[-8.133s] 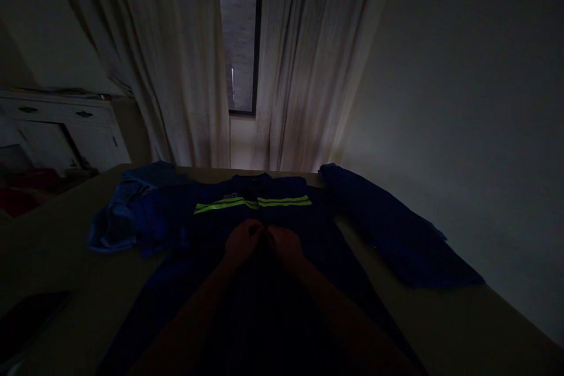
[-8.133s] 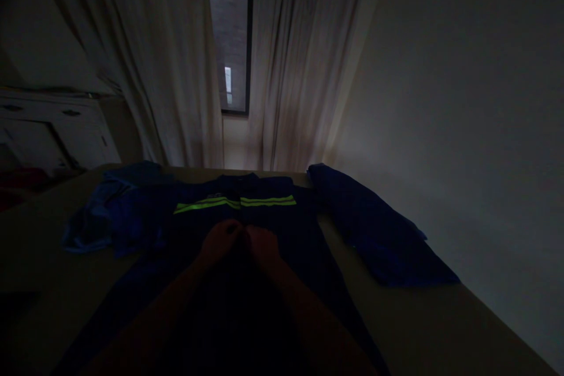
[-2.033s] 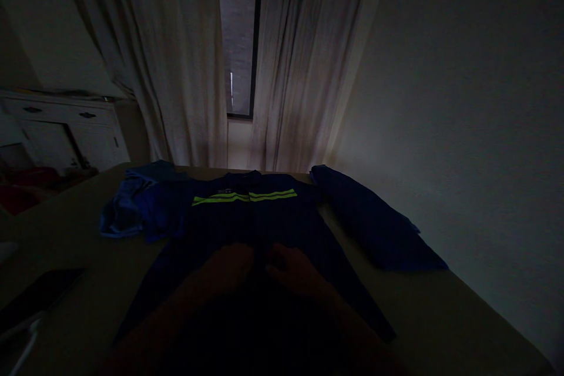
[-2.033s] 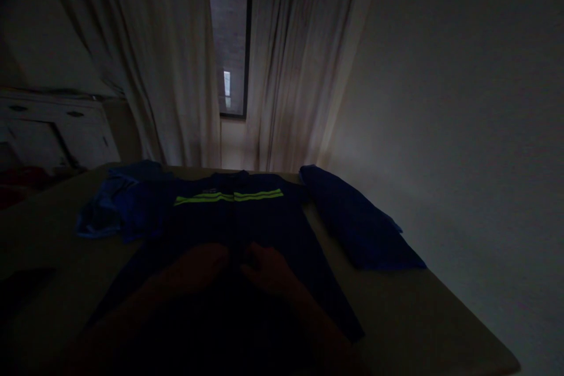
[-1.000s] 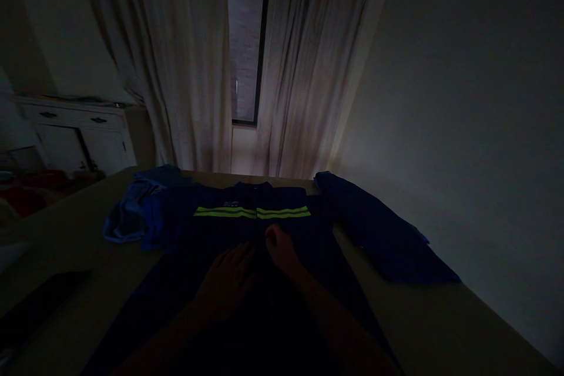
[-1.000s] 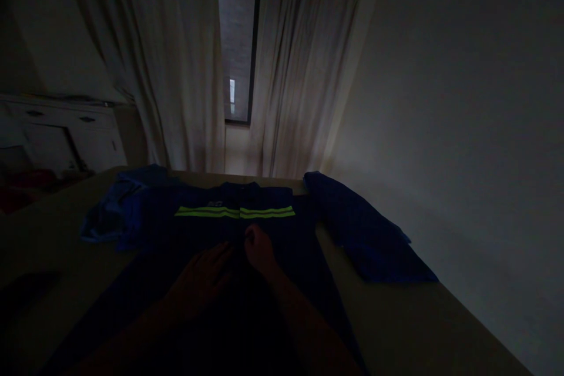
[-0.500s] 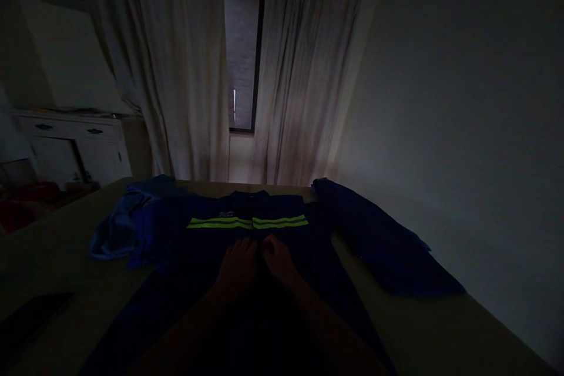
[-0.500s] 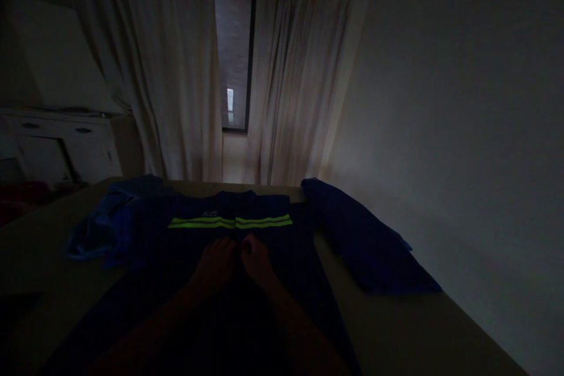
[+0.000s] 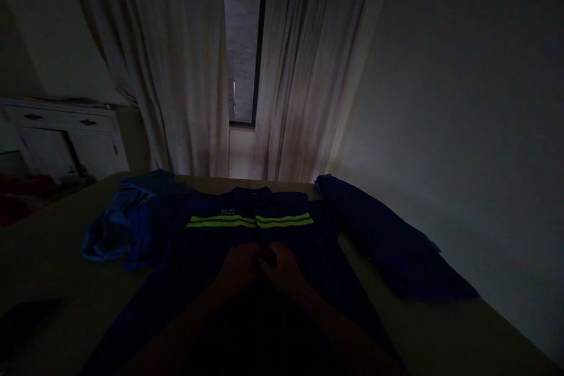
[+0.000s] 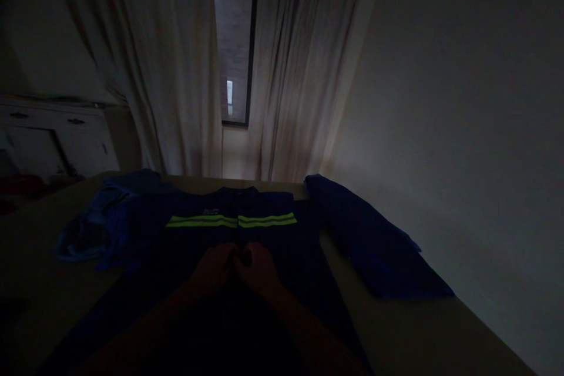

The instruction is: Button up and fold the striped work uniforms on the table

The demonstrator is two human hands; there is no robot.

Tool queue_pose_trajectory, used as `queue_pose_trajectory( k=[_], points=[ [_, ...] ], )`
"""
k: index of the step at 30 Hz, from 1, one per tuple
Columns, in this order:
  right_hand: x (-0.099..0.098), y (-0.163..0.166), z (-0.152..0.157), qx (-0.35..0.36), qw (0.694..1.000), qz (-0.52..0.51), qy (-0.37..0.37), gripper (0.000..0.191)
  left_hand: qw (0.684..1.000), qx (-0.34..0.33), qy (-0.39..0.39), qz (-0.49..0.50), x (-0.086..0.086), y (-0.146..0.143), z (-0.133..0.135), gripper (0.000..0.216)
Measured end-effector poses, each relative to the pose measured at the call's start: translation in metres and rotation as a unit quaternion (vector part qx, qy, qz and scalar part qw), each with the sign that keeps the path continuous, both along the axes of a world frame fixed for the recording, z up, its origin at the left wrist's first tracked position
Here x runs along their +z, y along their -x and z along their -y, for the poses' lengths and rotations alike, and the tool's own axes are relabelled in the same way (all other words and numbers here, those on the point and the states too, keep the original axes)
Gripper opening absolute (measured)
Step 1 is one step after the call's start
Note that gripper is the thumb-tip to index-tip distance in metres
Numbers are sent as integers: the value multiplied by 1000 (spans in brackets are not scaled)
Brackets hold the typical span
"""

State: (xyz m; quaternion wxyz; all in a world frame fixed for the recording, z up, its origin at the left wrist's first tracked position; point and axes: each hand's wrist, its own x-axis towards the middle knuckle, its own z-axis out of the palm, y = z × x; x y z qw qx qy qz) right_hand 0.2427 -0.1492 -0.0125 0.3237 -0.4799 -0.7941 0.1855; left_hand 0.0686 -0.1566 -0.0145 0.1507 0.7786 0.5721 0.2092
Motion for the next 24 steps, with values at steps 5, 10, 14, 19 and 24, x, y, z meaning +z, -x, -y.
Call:
queue_pose_trajectory(
  k=[5, 10, 14, 19, 24],
  points=[
    [4, -1, 1, -19, 999, 29, 19, 6, 988, -75, 57, 124, 6, 11, -6, 15],
    [7, -2, 5, -56, 997, 56, 21, 9, 972, -117, 54, 195, 9, 15, -4, 23],
    [10, -3, 7, -50, 995, 85, 20, 12, 978, -114, 24, 173, 10, 10, 0, 29],
    [12, -4, 6, -37, 995, 86, 30, 13, 982, -103, 33, 156, 13, 9, 1, 23],
    [9, -3, 6, -42, 995, 90, 18, 9, 982, -95, 28, 163, 9, 10, -1, 20]
  ],
)
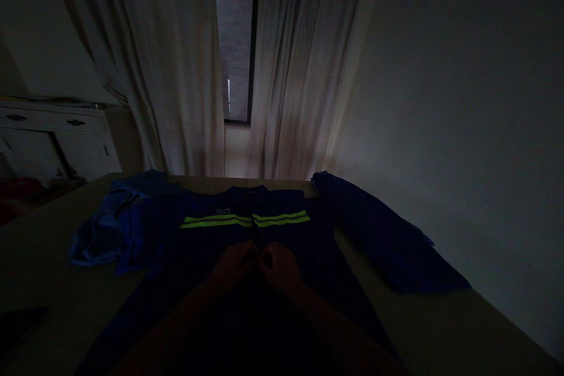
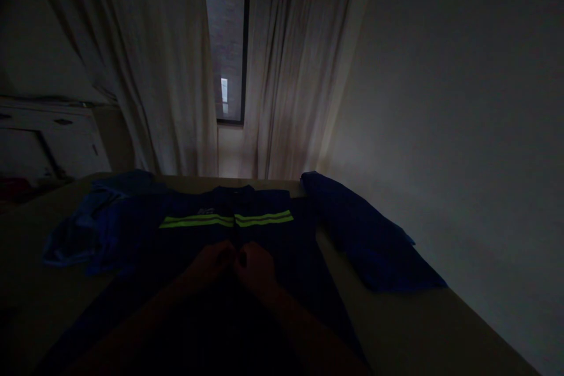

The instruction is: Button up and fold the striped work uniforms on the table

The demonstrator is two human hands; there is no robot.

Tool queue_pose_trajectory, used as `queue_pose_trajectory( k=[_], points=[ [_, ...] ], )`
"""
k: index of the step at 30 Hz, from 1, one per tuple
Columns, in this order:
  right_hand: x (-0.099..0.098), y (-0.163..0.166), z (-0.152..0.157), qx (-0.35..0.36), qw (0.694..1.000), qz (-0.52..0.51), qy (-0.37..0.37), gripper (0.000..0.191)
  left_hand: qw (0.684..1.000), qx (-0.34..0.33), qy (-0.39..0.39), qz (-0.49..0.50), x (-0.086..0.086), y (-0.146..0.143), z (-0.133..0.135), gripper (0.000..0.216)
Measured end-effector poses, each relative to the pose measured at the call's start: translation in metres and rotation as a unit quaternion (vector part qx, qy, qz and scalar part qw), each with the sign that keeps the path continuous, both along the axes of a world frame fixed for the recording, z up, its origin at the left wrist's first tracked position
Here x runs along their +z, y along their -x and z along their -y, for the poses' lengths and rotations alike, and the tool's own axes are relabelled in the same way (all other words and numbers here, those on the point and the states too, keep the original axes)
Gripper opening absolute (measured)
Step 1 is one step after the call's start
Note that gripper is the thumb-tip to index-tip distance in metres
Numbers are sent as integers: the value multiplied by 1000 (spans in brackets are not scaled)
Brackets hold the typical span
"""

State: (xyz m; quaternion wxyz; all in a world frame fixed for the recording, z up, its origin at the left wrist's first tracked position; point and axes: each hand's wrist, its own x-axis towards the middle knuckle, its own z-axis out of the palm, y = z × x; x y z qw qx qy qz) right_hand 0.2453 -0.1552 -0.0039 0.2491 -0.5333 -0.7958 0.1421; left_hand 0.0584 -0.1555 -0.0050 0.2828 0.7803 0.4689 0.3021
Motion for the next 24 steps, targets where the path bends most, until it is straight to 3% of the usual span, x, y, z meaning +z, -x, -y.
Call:
queue_pose_trajectory(
  k=[8, 12, 18, 24],
  points=[
    [-2, 0, 3, 7, 999, -12, -46, 17, 997, 43, -20, -65, 1, -4, 2, 8],
    [-3, -1, 0, 18, 999, -23, -33, 13, 992, 67, -36, -99, -1, -3, 2, 10],
    [-3, -1, 2, 13, 1000, -23, -18, 10, 987, 49, -63, -138, 1, -1, 2, 7],
    [2, -3, -1, 32, 999, -28, 1, 11, 961, 6, -138, -240, 0, 0, 3, 11]
  ],
)
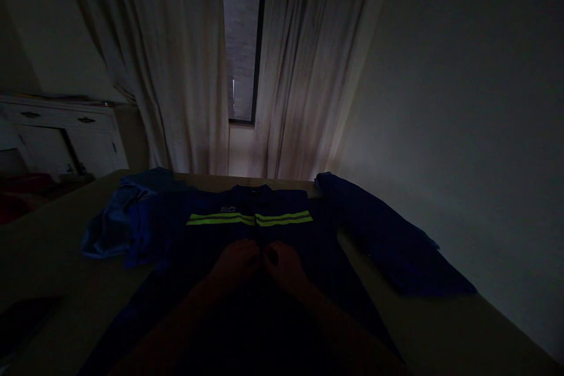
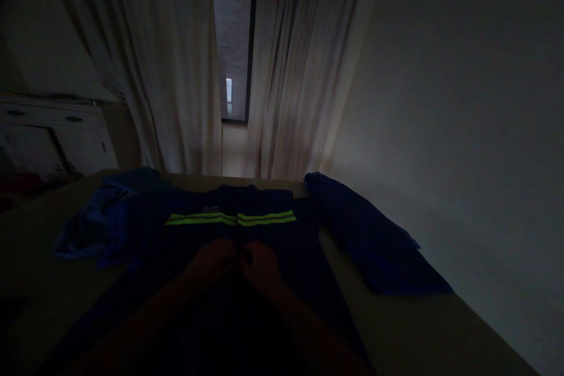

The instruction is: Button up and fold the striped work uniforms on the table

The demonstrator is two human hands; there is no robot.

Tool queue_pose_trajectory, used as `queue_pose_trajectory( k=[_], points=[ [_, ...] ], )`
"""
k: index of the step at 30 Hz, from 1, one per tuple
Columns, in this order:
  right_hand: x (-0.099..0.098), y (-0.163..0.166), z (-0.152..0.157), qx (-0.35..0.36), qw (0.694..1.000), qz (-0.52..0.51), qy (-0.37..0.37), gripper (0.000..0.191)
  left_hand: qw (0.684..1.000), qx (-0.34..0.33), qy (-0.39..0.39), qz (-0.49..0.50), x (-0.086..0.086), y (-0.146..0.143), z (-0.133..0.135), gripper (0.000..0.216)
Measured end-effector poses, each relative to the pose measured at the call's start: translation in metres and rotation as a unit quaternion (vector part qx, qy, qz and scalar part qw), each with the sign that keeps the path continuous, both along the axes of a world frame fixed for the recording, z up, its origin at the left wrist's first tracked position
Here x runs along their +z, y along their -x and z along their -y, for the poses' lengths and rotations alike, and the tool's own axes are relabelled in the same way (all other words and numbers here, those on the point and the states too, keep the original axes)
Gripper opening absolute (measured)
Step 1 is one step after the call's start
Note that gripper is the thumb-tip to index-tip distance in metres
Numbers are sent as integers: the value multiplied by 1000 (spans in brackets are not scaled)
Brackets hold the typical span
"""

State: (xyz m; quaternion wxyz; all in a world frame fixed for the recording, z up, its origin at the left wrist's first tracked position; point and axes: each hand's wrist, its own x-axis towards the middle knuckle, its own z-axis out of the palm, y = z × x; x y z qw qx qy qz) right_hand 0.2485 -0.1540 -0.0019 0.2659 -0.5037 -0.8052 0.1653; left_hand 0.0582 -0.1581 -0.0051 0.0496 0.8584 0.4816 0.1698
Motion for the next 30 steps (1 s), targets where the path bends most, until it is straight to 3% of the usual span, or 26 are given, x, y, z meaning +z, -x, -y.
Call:
queue_pose_trajectory(
  k=[4, 10, 19, 30],
  points=[
    [-1, -5, -6, 45, 999, -5, 14, 14, 999, -29, -12, 0, 0, 2, 1, 14],
    [-3, -6, -4, 50, 999, 20, -2, 12, 988, 14, 77, 130, 2, 5, -1, 20],
    [-3, -4, 0, 40, 999, 18, -8, 12, 970, 23, 161, 184, 2, 6, -9, 23],
    [-6, -3, 0, 19, 999, 37, -11, 14, 983, -7, 107, 152, 0, 5, -1, 11]
  ],
)
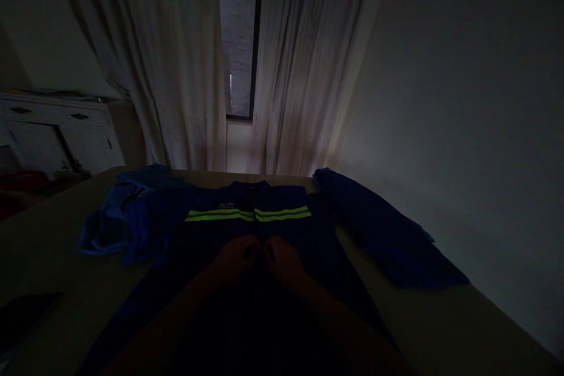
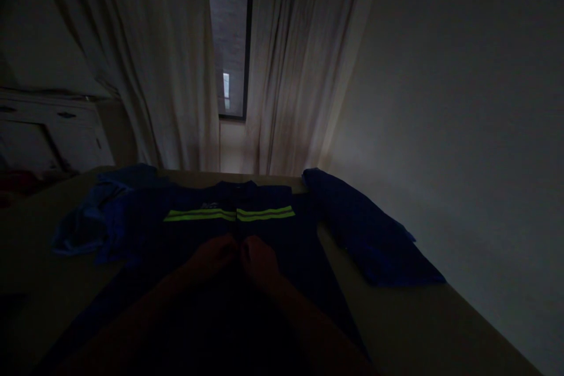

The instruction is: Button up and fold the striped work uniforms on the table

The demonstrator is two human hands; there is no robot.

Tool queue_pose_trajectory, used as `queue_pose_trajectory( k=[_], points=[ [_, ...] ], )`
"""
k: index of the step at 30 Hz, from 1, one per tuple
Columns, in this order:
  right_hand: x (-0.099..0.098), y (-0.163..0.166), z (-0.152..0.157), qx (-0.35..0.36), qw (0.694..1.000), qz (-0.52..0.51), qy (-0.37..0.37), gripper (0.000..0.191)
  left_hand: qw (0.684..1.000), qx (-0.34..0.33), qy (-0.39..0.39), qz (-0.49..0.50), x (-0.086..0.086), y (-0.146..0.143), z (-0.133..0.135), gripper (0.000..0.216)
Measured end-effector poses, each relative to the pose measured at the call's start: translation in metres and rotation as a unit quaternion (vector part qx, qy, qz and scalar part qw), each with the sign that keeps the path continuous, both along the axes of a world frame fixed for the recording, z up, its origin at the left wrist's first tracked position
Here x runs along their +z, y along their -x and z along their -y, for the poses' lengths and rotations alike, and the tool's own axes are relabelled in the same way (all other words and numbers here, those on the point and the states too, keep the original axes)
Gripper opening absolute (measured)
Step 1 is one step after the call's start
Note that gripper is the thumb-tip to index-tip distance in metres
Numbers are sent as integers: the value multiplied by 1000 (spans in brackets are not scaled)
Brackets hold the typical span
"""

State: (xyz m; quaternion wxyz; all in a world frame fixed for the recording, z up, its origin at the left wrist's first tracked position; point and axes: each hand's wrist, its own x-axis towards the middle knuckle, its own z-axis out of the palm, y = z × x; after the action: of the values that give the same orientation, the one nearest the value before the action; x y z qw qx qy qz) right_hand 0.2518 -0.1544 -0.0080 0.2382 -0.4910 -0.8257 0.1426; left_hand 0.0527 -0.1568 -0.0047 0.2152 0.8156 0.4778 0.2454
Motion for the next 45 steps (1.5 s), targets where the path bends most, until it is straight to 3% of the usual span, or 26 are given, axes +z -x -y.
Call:
queue_pose_trajectory(
  k=[4, 7, 10, 16, 21, 27, 30, 45],
  points=[
    [-3, -1, -2, 2, 1000, -14, -4, 14, 994, -26, -73, -83, 4, -3, 1, 17],
    [-3, -2, -3, 2, 1000, -23, 0, 15, 972, -38, -123, -195, 6, -3, 1, 16],
    [0, -2, -2, 12, 1000, -23, 7, 15, 958, -55, -148, -240, 6, -2, 1, 17],
    [4, -3, -2, 37, 999, -10, 3, 12, 966, -83, -159, -186, 10, -2, 7, 12],
    [3, -3, -3, 41, 999, -12, 3, 11, 994, -27, -84, -58, 7, 1, 6, 19],
    [5, -4, -3, 38, 999, -31, 2, 13, 999, -16, -46, -23, -3, 2, 0, 11],
    [5, -3, -2, 31, 999, -26, 1, 13, 999, -12, -31, -19, -3, 2, 0, 8],
    [3, -3, -2, 39, 999, -9, -7, 8, 987, -18, -104, -123, 6, -2, 7, 17]
  ],
)
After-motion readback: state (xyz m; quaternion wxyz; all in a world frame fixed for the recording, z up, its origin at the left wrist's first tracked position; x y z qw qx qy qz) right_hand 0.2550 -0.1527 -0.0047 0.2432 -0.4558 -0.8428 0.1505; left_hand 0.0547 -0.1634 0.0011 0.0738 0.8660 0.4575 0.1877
